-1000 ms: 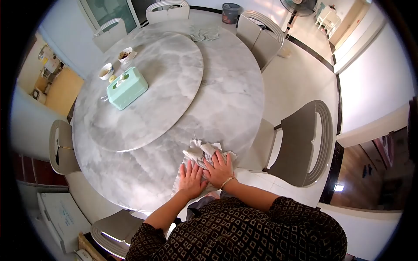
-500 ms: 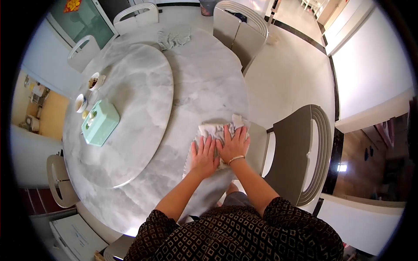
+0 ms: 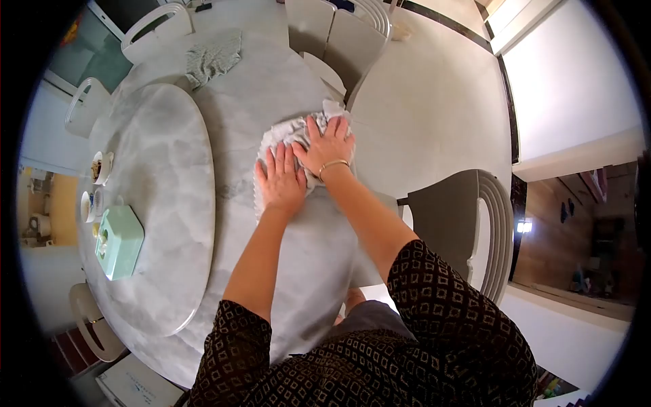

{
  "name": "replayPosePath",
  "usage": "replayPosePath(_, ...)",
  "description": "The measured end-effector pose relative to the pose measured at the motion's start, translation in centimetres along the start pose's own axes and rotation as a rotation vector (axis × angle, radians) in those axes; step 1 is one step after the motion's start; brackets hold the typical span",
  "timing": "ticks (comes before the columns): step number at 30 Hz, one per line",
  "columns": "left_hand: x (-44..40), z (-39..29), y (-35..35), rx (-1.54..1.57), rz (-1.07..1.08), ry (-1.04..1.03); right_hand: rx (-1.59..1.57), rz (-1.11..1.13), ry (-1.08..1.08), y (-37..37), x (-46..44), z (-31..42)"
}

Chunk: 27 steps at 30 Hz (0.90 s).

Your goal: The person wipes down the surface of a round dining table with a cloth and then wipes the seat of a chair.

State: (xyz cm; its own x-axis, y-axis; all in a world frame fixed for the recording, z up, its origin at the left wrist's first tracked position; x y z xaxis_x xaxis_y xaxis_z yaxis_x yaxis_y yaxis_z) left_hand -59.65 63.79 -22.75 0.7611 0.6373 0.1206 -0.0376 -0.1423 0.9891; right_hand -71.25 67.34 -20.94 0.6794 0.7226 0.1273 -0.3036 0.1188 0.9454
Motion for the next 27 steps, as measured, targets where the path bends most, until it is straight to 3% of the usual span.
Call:
replayPosePath(7, 1.1, 0.1, -0.1, 0.059, 0.001, 0.021, 0.03, -0.039, 0.019, -2.4, -0.4, -0.5)
replayPosePath(10, 5.0, -0.5, -0.3, 0.069, 0.01, 0.025, 0.024, 0.06, -0.063, -1.8, 4.2, -0.6)
replayPosePath(13, 10.1, -0.6, -0.8, 0.122, -0.026, -0.006, 0.126, 0.032, 0.005, -2.2, 9.2, 0.2)
replayPosePath(18, 20.8, 0.5, -1.6, 0.208, 0.054, -0.013, 0.241, 0.024, 0.279, -4.1, 18.3, 3.6)
replayPosePath(19, 22.5, 1.1, -1.5, 0.204, 0.032, 0.028, 0.231, -0.035, 0.36, -4.1, 19.8, 4.7)
replayPosePath(27, 36.7, 7.8, -3.1, 0.28, -0.095, 0.16, 0.381, 0.117, 0.613, -8.9, 30.8, 14.2)
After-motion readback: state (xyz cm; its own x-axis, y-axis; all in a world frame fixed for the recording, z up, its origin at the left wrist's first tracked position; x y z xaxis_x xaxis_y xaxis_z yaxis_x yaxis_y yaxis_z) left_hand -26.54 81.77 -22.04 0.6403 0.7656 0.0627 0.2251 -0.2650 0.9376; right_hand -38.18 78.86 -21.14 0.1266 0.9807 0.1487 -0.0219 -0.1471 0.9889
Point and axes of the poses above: each hand's wrist, its own x-axis away from the middle knuckle, its own y-axis out of the back of the hand, z = x × y, the point moved 8 cm from there along -x, towards the middle knuckle, and after that the axes turned 9 degrees about z, right-handed, at the moved point
